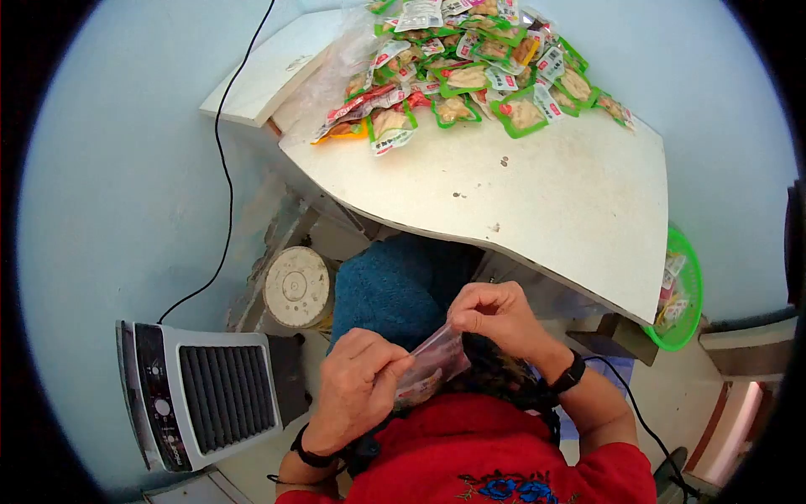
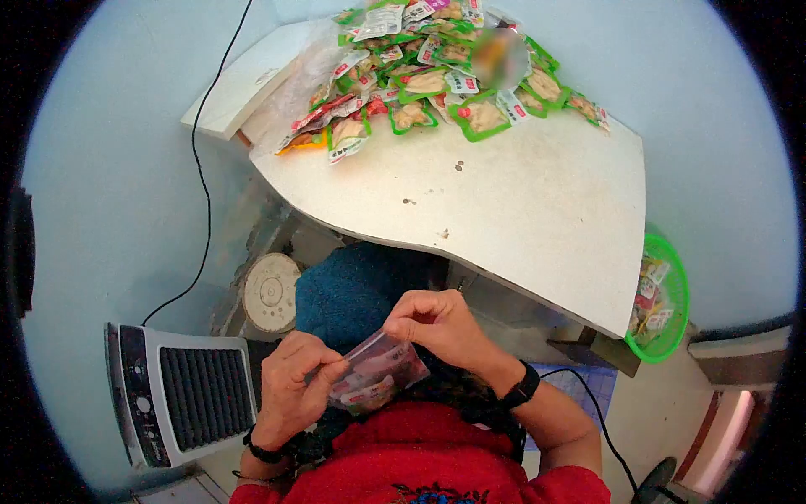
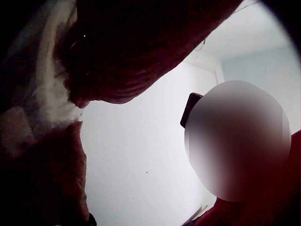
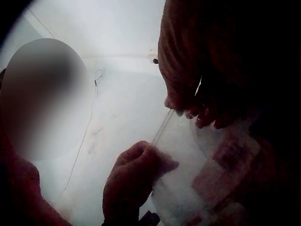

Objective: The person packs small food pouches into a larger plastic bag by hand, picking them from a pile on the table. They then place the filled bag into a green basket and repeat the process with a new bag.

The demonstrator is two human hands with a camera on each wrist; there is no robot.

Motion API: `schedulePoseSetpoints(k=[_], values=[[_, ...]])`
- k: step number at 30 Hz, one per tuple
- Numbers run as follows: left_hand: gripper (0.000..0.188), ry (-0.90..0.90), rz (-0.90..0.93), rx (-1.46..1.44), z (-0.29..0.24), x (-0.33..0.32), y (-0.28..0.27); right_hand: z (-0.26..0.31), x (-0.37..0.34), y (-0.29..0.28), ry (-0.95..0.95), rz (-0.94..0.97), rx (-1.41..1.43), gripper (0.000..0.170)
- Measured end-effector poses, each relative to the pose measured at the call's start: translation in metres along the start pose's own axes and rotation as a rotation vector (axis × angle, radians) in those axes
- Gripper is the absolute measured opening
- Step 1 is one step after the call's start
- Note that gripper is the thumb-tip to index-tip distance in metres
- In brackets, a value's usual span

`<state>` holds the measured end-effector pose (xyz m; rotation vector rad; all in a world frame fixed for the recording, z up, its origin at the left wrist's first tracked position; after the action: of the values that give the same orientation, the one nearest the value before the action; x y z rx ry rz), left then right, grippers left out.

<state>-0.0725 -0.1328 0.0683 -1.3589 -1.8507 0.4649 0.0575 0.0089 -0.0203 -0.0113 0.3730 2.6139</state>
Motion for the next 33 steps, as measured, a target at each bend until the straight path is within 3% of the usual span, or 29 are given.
schedulePoseSetpoints(k=[3,4,5,7,10,16,20,23,26,30,33], values=[[0.011,-0.03,0.011,-0.028,-0.002,0.002,0.0,-0.005,0.004,-0.001,0.057,0.021,0.049,0.029],[0.01,-0.047,0.019,-0.046,-0.001,0.001,0.0,-0.014,0.006,-0.002,0.082,0.081,-0.056,0.046],[0.009,-0.059,0.029,-0.069,-0.001,0.0,0.002,-0.022,0.006,0.0,0.104,0.106,-0.179,0.051],[0.008,-0.058,0.022,-0.09,0.002,-0.002,0.003,-0.042,0.001,0.007,0.052,0.222,-0.384,0.052],[0.005,-0.151,-0.004,-0.184,0.009,-0.002,0.003,-0.061,-0.013,0.013,0.151,0.307,-0.302,0.045],[0.009,-0.559,0.113,-0.471,0.064,-0.008,0.034,-0.054,-0.038,0.016,0.222,0.34,-0.253,0.032],[0.009,-0.562,0.277,-0.43,0.082,-0.021,0.07,-0.058,-0.053,0.01,0.179,0.261,-0.287,0.03],[0.012,-0.444,0.347,-0.319,0.074,-0.026,0.092,-0.066,-0.058,0.006,0.222,0.295,-0.325,0.045],[0.007,-0.446,0.425,-0.347,0.078,-0.041,0.115,-0.057,-0.063,-0.002,0.162,0.076,-0.324,0.068],[0.007,-0.494,0.519,-0.426,0.08,-0.052,0.13,-0.03,-0.062,-0.003,-0.24,-0.11,-0.658,0.079],[0.005,-0.476,0.553,-0.444,0.075,-0.048,0.13,-0.061,-0.058,0.002,-0.196,0.137,-0.709,0.075]])
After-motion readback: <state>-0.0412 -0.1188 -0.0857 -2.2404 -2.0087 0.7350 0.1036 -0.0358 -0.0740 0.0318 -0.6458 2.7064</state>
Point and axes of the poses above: each hand's wrist, its own x-axis towards the middle knuckle, its own y-axis out of the palm, z = x × y, the point moved 6 cm from there along x, towards the middle knuckle, and after that the axes turned 8 degrees about y, right-handed, at the moved point
